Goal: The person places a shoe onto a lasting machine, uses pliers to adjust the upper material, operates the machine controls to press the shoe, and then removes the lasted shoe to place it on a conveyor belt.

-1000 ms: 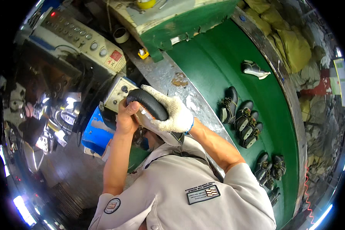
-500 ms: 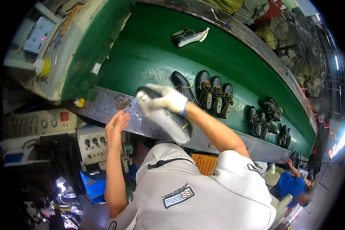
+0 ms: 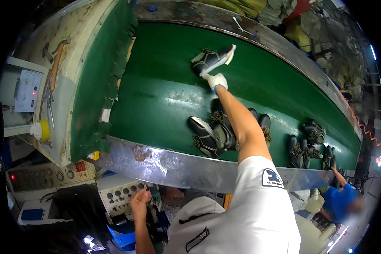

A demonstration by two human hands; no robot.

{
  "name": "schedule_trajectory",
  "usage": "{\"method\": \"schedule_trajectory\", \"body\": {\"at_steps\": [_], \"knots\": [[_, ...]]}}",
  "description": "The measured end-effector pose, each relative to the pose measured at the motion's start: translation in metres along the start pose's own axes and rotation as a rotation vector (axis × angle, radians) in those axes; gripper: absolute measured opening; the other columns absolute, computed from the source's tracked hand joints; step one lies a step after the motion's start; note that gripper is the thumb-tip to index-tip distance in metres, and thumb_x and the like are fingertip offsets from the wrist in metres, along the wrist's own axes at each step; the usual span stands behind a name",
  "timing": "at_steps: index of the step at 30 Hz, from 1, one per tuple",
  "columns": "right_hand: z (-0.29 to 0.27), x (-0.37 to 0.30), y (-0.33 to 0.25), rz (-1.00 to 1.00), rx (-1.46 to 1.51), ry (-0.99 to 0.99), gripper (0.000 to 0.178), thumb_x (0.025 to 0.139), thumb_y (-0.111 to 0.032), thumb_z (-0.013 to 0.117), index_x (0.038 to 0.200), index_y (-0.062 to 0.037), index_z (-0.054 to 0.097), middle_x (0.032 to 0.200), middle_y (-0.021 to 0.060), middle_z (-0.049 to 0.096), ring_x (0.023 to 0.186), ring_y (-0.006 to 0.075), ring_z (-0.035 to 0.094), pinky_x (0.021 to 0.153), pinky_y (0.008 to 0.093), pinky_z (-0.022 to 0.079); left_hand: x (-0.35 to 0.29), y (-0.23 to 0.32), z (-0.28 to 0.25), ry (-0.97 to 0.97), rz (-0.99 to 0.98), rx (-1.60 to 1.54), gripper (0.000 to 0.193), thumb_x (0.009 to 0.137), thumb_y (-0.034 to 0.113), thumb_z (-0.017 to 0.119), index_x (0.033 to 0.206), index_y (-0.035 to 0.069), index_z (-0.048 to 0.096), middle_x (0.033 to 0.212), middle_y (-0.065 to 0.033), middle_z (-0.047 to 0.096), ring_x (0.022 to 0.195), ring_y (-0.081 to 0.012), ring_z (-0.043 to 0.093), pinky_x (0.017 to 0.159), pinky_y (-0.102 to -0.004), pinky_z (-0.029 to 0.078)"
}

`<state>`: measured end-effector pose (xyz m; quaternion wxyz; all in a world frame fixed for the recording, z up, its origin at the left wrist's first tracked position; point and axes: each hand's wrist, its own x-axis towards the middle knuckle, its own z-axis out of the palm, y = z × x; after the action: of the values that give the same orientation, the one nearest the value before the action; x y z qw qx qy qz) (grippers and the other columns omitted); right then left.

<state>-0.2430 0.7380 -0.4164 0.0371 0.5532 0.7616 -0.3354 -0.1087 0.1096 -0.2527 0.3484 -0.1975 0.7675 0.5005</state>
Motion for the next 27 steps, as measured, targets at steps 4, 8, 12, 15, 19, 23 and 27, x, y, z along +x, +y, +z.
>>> {"method": "schedule_trajectory", "body": {"at_steps": [4, 8, 12, 15, 19, 23, 27], "knots": [[0.05, 0.103, 0.002, 0.143, 0.509, 0.198, 0.088, 0.07, -0.059, 0.087, 0.123, 0.0092, 0.069, 0.121, 0.0239, 0.072, 0.113, 0.0325, 0.07, 0.098, 0.0397, 0.053, -0.006, -0.034, -0.017, 0.046, -0.043, 0.285, 0.032, 0.1, 0.019, 0.071, 0.12, -0.006, 0.071, 0.1, -0.0098, 0.076, 0.094, -0.0152, 0.069, 0.083, -0.0311, 0.054], [0.051, 0.143, 0.013, 0.266, 0.669, 0.346, 0.081, 0.072, -0.041, 0.091, 0.131, 0.0074, 0.064, 0.121, 0.0228, 0.072, 0.108, 0.0316, 0.072, 0.098, 0.0393, 0.055, -0.021, -0.055, -0.012, 0.05, -0.163, 0.203, 0.033, 0.101, 0.018, 0.069, 0.123, -0.007, 0.07, 0.1, -0.0122, 0.077, 0.091, -0.0158, 0.07, 0.079, -0.0328, 0.056], [0.042, 0.086, -0.001, 0.204, 1.389, 0.002, 0.036, 0.086, -0.006, 0.081, 0.117, 0.0009, 0.064, 0.104, 0.0125, 0.072, 0.081, 0.0311, 0.075, 0.071, 0.046, 0.065, -0.035, -0.076, -0.005, 0.037, -0.176, -0.001, 0.034, 0.1, 0.017, 0.071, 0.123, -0.008, 0.069, 0.1, -0.0119, 0.077, 0.094, -0.0177, 0.072, 0.082, -0.0335, 0.058], [0.03, -0.041, -0.005, 0.073, 1.453, -0.607, 0.041, 0.102, -0.023, 0.065, 0.135, -0.0008, 0.057, 0.127, 0.0189, 0.068, 0.112, 0.0344, 0.069, 0.102, 0.0498, 0.057, -0.042, -0.055, -0.005, 0.029, -0.041, 0.011, 0.034, 0.098, 0.018, 0.073, 0.122, -0.006, 0.07, 0.101, -0.0098, 0.076, 0.094, -0.0134, 0.071, 0.086, -0.0305, 0.056], [0.03, -0.239, 0.011, 0.021, 1.626, -1.181, 0.062, 0.092, -0.019, 0.076, 0.146, -0.0015, 0.051, 0.137, 0.0158, 0.064, 0.124, 0.0326, 0.062, 0.108, 0.0496, 0.052, -0.041, 0.014, -0.03, 0.098, 0.05, -0.022, 0.038, 0.096, 0.023, 0.076, 0.123, -0.003, 0.072, 0.108, -0.0093, 0.076, 0.1, -0.0118, 0.068, 0.092, -0.0299, 0.053], [0.037, -0.432, -0.019, 0.397, 1.683, -1.551, 0.091, 0.086, -0.06, 0.073, 0.149, -0.0001, 0.046, 0.143, 0.0256, 0.057, 0.125, 0.0483, 0.059, 0.111, 0.059, 0.047, -0.074, 0.056, -0.08, 0.059, 0.277, -0.415, 0.055, 0.098, 0.02, 0.072, 0.145, -0.002, 0.054, 0.129, -0.0155, 0.07, 0.111, -0.0224, 0.07, 0.095, -0.0344, 0.055], [0.093, -0.528, -0.045, 0.445, 1.378, -1.825, 0.053, 0.107, -0.042, 0.053, 0.135, 0.0025, 0.059, 0.12, 0.0198, 0.071, 0.107, 0.033, 0.071, 0.096, 0.0491, 0.059, -0.114, 0.064, -0.137, 0.233, 0.474, -0.566, 0.054, 0.097, 0.019, 0.07, 0.143, -0.006, 0.055, 0.132, -0.0172, 0.065, 0.116, -0.0224, 0.066, 0.097, -0.0357, 0.052]]}}
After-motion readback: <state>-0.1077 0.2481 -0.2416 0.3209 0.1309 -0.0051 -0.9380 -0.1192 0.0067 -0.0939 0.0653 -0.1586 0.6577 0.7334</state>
